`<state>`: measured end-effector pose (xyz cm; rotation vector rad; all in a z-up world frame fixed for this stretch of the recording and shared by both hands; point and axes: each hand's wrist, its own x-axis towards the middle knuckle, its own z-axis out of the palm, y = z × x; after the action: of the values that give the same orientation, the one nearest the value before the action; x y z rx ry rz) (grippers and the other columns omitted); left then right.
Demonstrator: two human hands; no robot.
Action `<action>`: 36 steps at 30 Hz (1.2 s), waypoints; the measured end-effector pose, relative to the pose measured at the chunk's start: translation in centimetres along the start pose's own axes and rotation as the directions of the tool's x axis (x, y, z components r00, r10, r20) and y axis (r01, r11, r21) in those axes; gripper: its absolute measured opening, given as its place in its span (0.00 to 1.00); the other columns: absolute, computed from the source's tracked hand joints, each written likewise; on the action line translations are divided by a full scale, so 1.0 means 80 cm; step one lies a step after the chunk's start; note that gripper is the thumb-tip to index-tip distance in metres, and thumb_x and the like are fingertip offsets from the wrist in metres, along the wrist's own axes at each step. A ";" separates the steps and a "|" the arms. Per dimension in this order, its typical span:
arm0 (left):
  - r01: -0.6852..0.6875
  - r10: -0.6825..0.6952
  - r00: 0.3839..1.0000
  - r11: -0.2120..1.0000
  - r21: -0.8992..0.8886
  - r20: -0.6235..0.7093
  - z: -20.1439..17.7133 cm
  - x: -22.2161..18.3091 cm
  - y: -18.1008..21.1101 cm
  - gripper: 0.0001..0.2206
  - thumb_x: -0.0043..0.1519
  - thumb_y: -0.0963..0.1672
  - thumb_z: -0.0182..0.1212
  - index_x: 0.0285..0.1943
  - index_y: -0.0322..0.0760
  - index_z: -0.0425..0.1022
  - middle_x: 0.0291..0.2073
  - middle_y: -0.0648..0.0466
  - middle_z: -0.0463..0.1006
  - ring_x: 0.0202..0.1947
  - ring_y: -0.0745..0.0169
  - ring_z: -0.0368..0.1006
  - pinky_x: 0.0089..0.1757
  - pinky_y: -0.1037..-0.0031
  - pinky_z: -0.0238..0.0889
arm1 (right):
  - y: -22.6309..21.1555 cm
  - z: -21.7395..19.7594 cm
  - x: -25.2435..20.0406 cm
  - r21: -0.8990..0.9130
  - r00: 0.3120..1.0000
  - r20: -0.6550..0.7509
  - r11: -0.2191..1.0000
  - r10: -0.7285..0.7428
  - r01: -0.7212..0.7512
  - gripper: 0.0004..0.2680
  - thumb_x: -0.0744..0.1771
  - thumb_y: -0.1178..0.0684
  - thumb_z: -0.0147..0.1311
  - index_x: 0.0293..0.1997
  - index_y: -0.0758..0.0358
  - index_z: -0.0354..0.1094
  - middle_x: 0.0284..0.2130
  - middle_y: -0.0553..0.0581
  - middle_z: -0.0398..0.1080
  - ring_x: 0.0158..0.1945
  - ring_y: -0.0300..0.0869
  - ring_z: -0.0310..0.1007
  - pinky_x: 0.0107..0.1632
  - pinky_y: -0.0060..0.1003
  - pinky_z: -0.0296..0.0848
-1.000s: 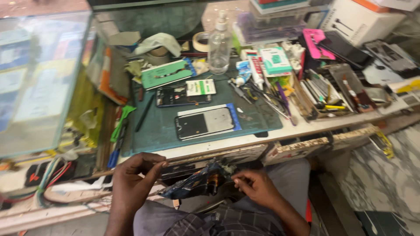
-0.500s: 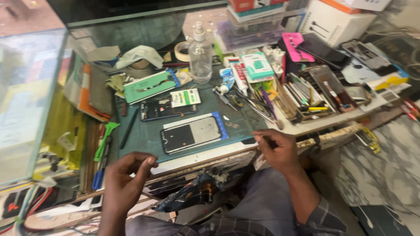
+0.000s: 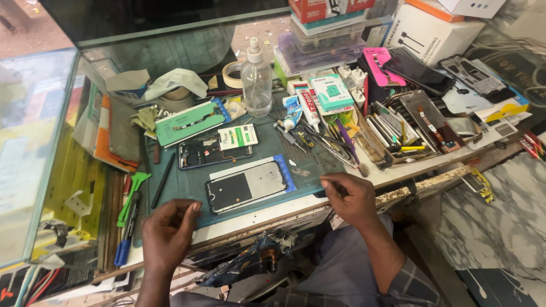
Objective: The person applies adhesive to the edges of a smartphone frame and then handles a green phone back cover, preparing to reassemble the device.
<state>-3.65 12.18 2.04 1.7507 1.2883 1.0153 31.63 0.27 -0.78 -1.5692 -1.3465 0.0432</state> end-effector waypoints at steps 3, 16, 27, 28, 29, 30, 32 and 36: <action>-0.084 0.081 0.996 0.993 -0.080 -0.044 0.005 -0.003 -0.009 0.06 0.62 0.42 0.65 0.39 0.31 0.82 0.25 0.54 0.83 0.22 0.76 0.72 0.25 0.80 0.63 | -0.002 0.001 0.002 -0.023 0.998 -0.016 0.998 -0.058 0.058 0.04 0.66 0.57 0.62 0.42 0.62 0.77 0.29 0.54 0.78 0.26 0.35 0.74 0.30 0.31 0.69; -0.360 0.398 0.912 0.892 0.271 -0.097 0.009 -0.011 0.013 0.04 0.59 0.43 0.68 0.33 0.37 0.81 0.26 0.53 0.81 0.21 0.63 0.77 0.25 0.71 0.67 | -0.011 0.037 0.162 0.072 0.995 -0.005 0.992 -0.104 0.104 0.12 0.68 0.53 0.65 0.54 0.68 0.73 0.42 0.55 0.78 0.46 0.37 0.76 0.50 0.33 0.74; -0.251 0.288 0.942 0.944 0.212 -0.170 0.003 -0.011 0.016 0.05 0.60 0.42 0.68 0.33 0.35 0.80 0.23 0.52 0.78 0.19 0.64 0.73 0.26 0.71 0.63 | -0.012 0.140 0.325 -0.002 0.994 -0.080 0.997 -0.072 0.072 0.30 0.57 0.41 0.78 0.59 0.62 0.65 0.50 0.60 0.73 0.52 0.46 0.74 0.53 0.43 0.75; -0.243 0.278 0.946 0.949 0.202 -0.169 0.002 -0.012 0.015 0.05 0.60 0.42 0.68 0.33 0.35 0.80 0.23 0.52 0.77 0.19 0.64 0.72 0.26 0.71 0.63 | -0.009 0.119 0.332 0.053 0.984 -0.148 0.993 -0.095 0.104 0.31 0.56 0.40 0.79 0.58 0.63 0.64 0.47 0.59 0.73 0.49 0.45 0.75 0.50 0.41 0.77; -0.236 0.268 0.949 0.953 0.191 -0.167 0.000 -0.012 0.013 0.04 0.60 0.42 0.68 0.34 0.35 0.80 0.23 0.52 0.77 0.18 0.64 0.71 0.26 0.71 0.62 | 0.002 0.079 0.338 0.154 0.980 -0.080 0.969 -0.181 0.192 0.25 0.62 0.43 0.76 0.58 0.63 0.67 0.47 0.57 0.74 0.50 0.43 0.76 0.53 0.40 0.78; -0.234 0.267 0.950 0.952 0.198 -0.159 0.000 -0.011 0.012 0.04 0.59 0.42 0.68 0.34 0.35 0.81 0.22 0.52 0.77 0.18 0.64 0.71 0.26 0.70 0.62 | 0.015 0.020 0.342 0.253 0.963 -0.020 0.931 -0.268 0.265 0.18 0.67 0.46 0.73 0.57 0.63 0.69 0.48 0.55 0.76 0.51 0.42 0.78 0.55 0.39 0.79; -0.232 0.264 0.954 0.950 0.211 -0.139 0.003 -0.010 0.011 0.04 0.59 0.42 0.68 0.33 0.36 0.81 0.22 0.53 0.77 0.17 0.63 0.70 0.25 0.69 0.61 | 0.039 -0.080 0.344 0.063 0.953 -0.120 0.956 -0.277 0.286 0.14 0.72 0.53 0.71 0.54 0.66 0.66 0.41 0.53 0.73 0.45 0.39 0.74 0.53 0.37 0.76; -0.285 0.325 0.935 0.926 0.246 -0.140 0.009 -0.008 0.012 0.04 0.58 0.43 0.68 0.34 0.38 0.81 0.23 0.52 0.77 0.19 0.62 0.72 0.27 0.69 0.63 | 0.092 -0.239 0.339 -0.272 0.912 -0.386 0.962 -0.135 0.027 0.17 0.67 0.51 0.76 0.54 0.68 0.69 0.45 0.57 0.75 0.43 0.42 0.77 0.43 0.40 0.78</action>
<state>-2.76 11.25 2.46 2.1226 1.3038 1.2692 58.34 9.29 18.14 -1.6252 -1.1170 -0.5054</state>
